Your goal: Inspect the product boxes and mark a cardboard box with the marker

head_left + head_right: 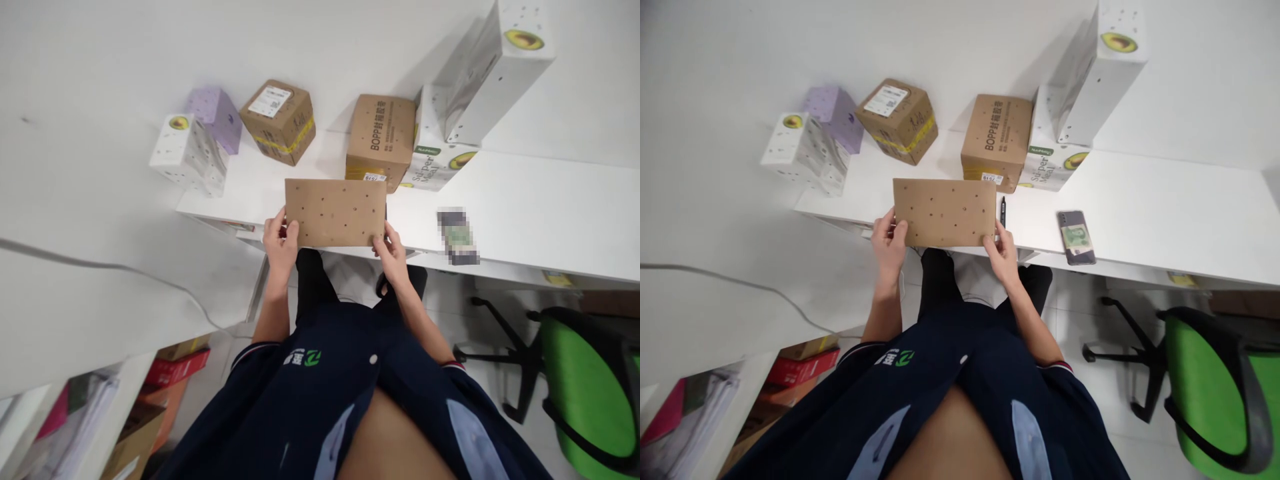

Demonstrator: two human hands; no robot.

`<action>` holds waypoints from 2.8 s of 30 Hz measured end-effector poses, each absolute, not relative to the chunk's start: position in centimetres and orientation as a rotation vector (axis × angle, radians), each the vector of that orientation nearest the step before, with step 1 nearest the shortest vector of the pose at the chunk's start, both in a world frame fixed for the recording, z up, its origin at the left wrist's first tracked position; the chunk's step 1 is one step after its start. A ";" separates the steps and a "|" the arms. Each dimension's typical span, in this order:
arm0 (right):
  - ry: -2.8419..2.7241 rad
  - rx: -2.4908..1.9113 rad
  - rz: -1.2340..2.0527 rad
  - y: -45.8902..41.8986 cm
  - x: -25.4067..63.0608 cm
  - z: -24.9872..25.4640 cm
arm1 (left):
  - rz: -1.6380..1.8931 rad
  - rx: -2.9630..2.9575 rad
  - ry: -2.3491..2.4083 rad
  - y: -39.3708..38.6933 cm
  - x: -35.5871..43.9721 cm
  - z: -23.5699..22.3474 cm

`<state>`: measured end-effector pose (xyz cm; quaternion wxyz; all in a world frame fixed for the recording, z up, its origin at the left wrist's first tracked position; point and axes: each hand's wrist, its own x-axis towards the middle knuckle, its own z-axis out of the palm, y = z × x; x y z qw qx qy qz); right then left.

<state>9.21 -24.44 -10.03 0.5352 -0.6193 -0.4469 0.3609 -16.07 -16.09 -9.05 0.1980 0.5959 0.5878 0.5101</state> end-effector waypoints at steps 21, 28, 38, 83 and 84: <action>-0.810 -1.333 1.220 -23.4 7.9 -11.8 | 1.622 2.178 1.399 -19.6 -13.1 -3.1; -0.892 -1.428 1.395 -22.8 6.5 -13.1 | 1.472 2.520 1.527 -19.6 -11.2 -0.2; -0.939 -1.611 1.224 -24.3 9.1 -12.2 | 1.164 2.571 1.496 -18.3 -7.7 0.4; -1.435 -0.938 0.905 -15.8 5.8 5.7 | 1.784 2.247 1.406 -13.9 -9.0 -6.1; -1.427 -0.956 0.906 -15.5 5.7 5.6 | 1.803 2.252 1.405 -13.8 -9.0 -6.2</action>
